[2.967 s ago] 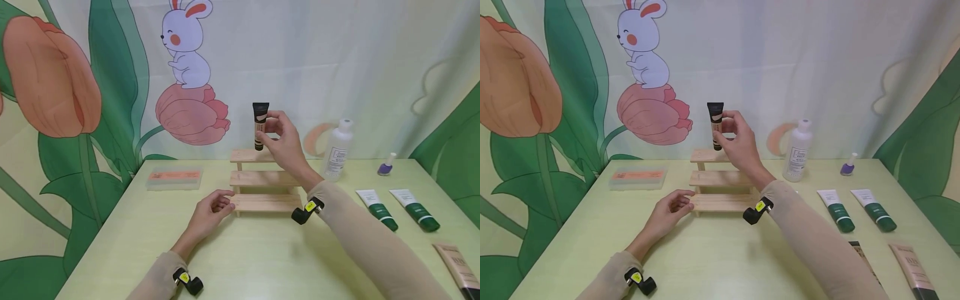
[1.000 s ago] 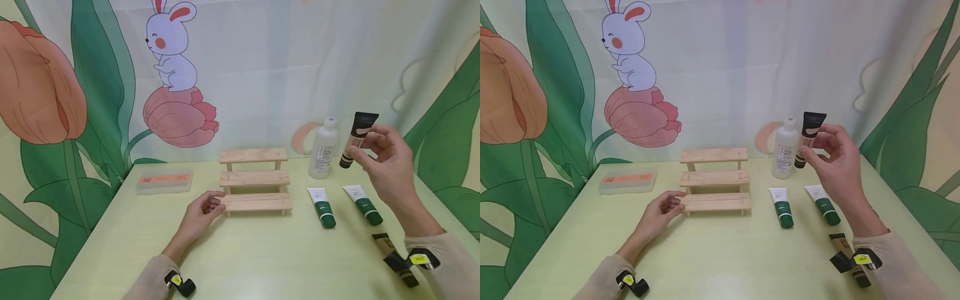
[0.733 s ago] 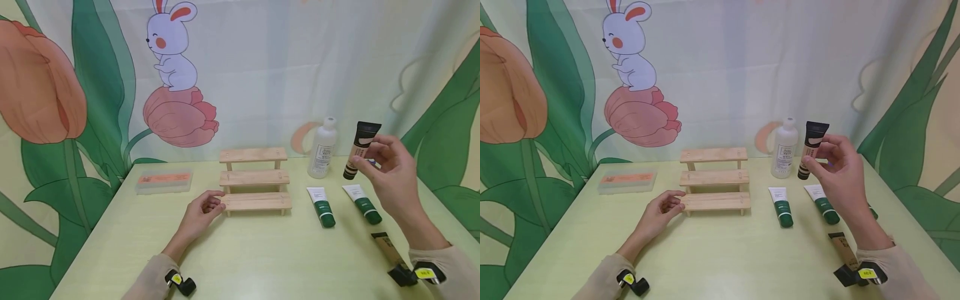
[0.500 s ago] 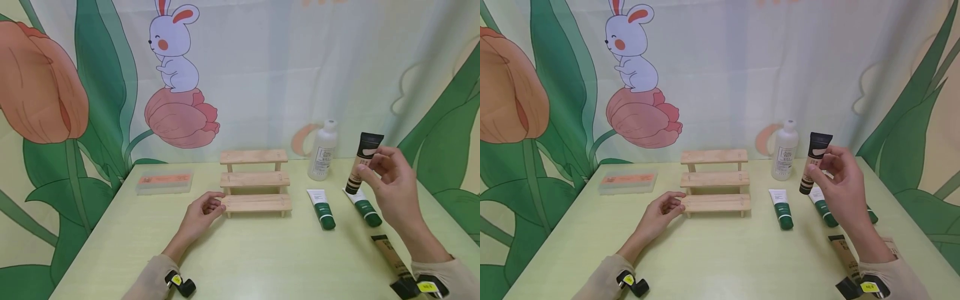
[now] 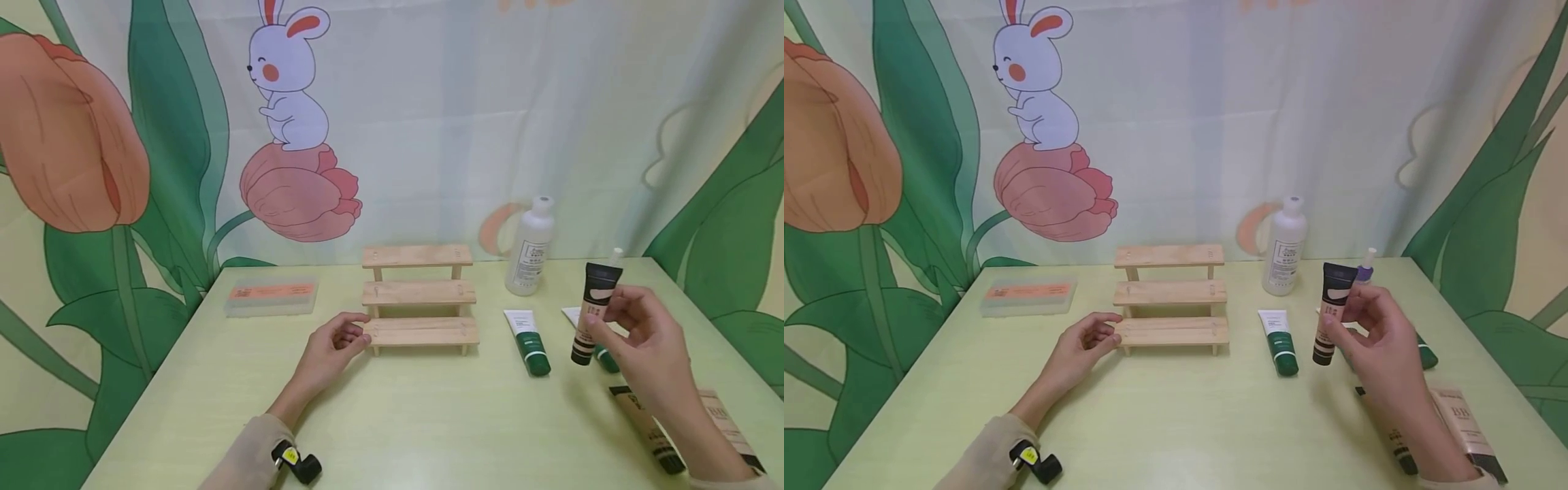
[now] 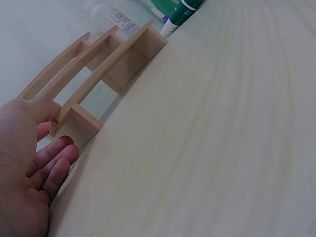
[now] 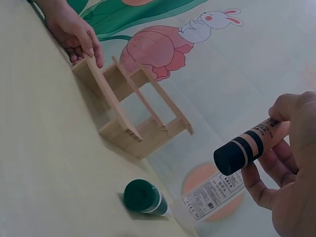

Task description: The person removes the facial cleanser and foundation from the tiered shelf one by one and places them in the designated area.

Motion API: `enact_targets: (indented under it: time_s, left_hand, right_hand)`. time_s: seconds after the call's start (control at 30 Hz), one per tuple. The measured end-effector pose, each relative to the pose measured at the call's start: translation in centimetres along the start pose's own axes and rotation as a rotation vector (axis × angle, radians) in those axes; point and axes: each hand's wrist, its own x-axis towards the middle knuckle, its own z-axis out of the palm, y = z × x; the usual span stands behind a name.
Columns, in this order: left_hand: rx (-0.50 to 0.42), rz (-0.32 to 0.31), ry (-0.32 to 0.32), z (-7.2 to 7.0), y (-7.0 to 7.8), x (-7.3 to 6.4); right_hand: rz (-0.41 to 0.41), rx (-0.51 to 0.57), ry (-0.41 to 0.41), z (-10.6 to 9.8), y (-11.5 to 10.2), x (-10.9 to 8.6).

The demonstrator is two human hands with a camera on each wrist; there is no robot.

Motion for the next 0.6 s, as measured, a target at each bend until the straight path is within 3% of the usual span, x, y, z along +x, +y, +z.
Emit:
enact_targets:
  time_s: [0.23,0.37,0.6]
  left_hand:
    - [0.006,-0.001,-0.002,0.0,-0.1,0.0]
    - [0.006,-0.001,-0.001,0.0,0.0,0.1]
    - [0.007,-0.001,0.001,0.0,-0.1,0.1]
  right_hand:
    - [0.061,-0.08,-0.021,0.2,1.1,-2.0]
    - [0.099,-0.183,-0.034,0.3,1.5,-3.0]
    - [0.163,-0.27,-0.127,-0.1,2.3,-4.2]
